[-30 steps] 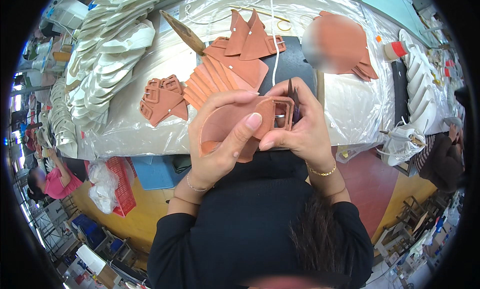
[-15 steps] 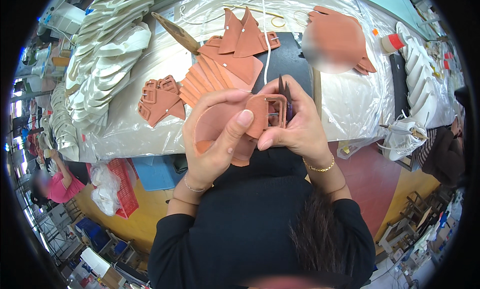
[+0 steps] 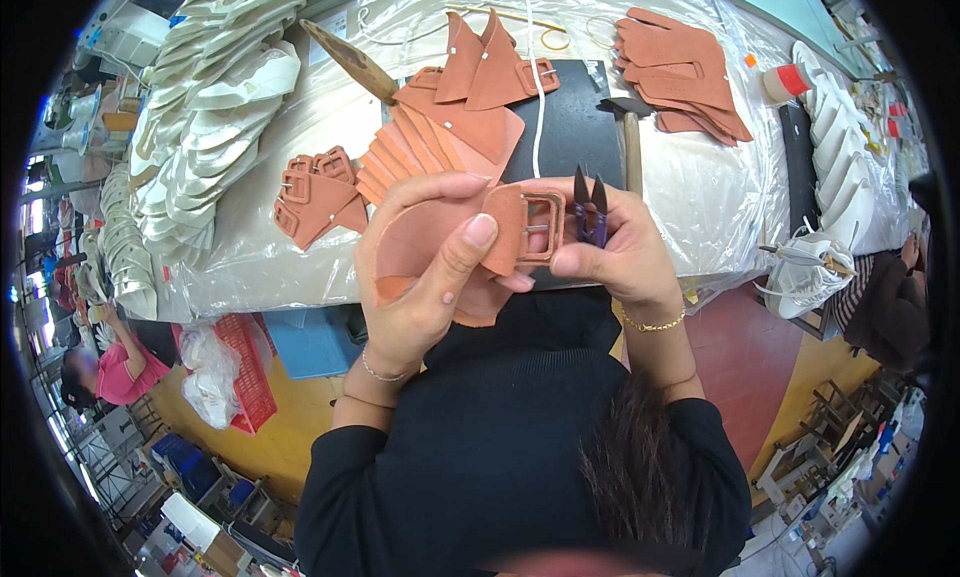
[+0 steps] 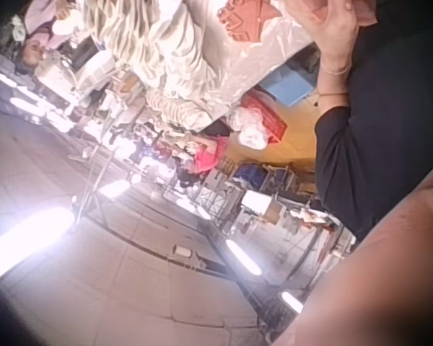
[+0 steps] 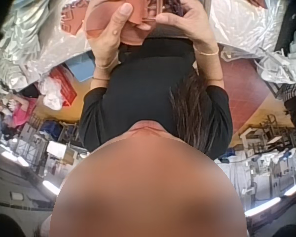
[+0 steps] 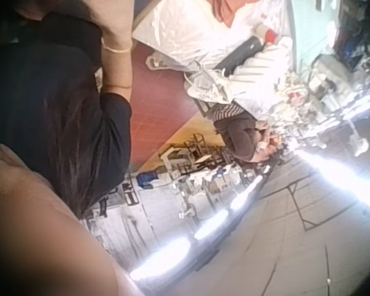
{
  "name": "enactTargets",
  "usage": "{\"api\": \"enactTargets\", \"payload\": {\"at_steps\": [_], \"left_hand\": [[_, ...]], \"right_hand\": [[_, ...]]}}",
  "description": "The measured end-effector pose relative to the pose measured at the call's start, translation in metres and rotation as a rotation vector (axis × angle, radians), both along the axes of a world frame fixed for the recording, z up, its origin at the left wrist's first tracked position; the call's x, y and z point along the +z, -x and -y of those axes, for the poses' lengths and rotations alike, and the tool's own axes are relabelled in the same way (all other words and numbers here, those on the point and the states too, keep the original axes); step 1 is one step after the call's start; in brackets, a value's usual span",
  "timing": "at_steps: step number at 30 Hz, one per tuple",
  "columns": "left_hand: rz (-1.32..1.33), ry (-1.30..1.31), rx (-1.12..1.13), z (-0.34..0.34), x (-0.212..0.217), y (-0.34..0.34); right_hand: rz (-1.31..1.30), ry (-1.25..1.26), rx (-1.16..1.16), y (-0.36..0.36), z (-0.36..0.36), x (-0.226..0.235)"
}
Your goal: The person uses a small knife to trim and clean the edges of reddish-brown leather pieces with buckle cutouts. They handle each piece individually, rotate it to access different edges, and place trimmed pieces into a growing stack on the table.
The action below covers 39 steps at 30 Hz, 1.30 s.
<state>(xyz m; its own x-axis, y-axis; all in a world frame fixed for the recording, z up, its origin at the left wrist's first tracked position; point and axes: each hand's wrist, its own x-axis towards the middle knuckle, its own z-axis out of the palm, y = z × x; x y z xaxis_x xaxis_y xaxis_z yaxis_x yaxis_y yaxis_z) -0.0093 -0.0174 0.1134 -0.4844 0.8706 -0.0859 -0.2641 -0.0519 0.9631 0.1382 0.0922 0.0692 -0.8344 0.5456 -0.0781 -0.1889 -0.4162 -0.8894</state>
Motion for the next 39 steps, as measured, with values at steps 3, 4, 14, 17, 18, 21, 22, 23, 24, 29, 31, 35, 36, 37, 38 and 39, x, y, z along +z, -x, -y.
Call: {"api": "enactTargets", "payload": {"at_steps": [3, 4, 14, 17, 18, 21, 22, 23, 24, 29, 31, 35, 36, 37, 38, 39], "left_hand": [[0.011, 0.021, 0.018, 0.001, 0.002, 0.000], [0.003, 0.031, 0.020, 0.001, 0.003, 0.001], [-0.003, 0.054, 0.041, -0.001, 0.001, 0.001], [-0.024, 0.047, 0.043, 0.000, 0.000, 0.001], [-0.043, 0.030, 0.033, 0.000, -0.001, 0.001], [-0.114, -0.021, 0.024, 0.001, -0.004, 0.000], [-0.145, -0.029, 0.021, 0.002, -0.005, 0.001], [-0.176, -0.036, 0.018, 0.003, -0.006, 0.001], [-0.212, -0.035, 0.012, 0.004, -0.007, 0.002], [-0.327, -0.058, 0.038, 0.005, -0.011, 0.004], [-0.346, -0.056, 0.048, 0.004, -0.012, 0.004], [-0.212, -0.035, 0.037, 0.006, -0.009, 0.003], [-0.207, -0.037, 0.039, 0.005, -0.008, 0.003], [-0.206, -0.039, 0.039, 0.005, -0.008, 0.003], [-0.204, -0.041, 0.039, 0.005, -0.008, 0.003], [-0.206, -0.044, 0.037, 0.005, -0.008, 0.004]], "right_hand": [[0.036, 0.099, 0.029, -0.006, -0.005, 0.003], [0.101, 0.117, -0.004, -0.006, -0.004, 0.002], [0.066, -0.077, -0.086, -0.005, 0.002, 0.005], [0.052, -0.159, -0.122, -0.002, 0.004, 0.004], [0.051, -0.165, -0.137, -0.001, 0.006, 0.003], [0.056, -0.194, -0.167, 0.002, 0.008, 0.001], [0.073, -0.219, -0.166, 0.002, 0.008, 0.001], [0.085, -0.231, -0.173, 0.002, 0.008, 0.000], [0.081, -0.237, -0.174, 0.003, 0.008, 0.000], [0.089, -0.239, -0.192, 0.004, 0.009, 0.000], [0.089, -0.251, -0.194, 0.004, 0.009, 0.000], [0.097, -0.266, -0.181, 0.004, 0.008, -0.001], [0.092, -0.268, -0.182, 0.004, 0.008, -0.001], [0.086, -0.261, -0.188, 0.004, 0.009, 0.000], [0.079, -0.254, -0.194, 0.005, 0.009, 0.000], [0.070, -0.243, -0.195, 0.005, 0.009, 0.000]]}}
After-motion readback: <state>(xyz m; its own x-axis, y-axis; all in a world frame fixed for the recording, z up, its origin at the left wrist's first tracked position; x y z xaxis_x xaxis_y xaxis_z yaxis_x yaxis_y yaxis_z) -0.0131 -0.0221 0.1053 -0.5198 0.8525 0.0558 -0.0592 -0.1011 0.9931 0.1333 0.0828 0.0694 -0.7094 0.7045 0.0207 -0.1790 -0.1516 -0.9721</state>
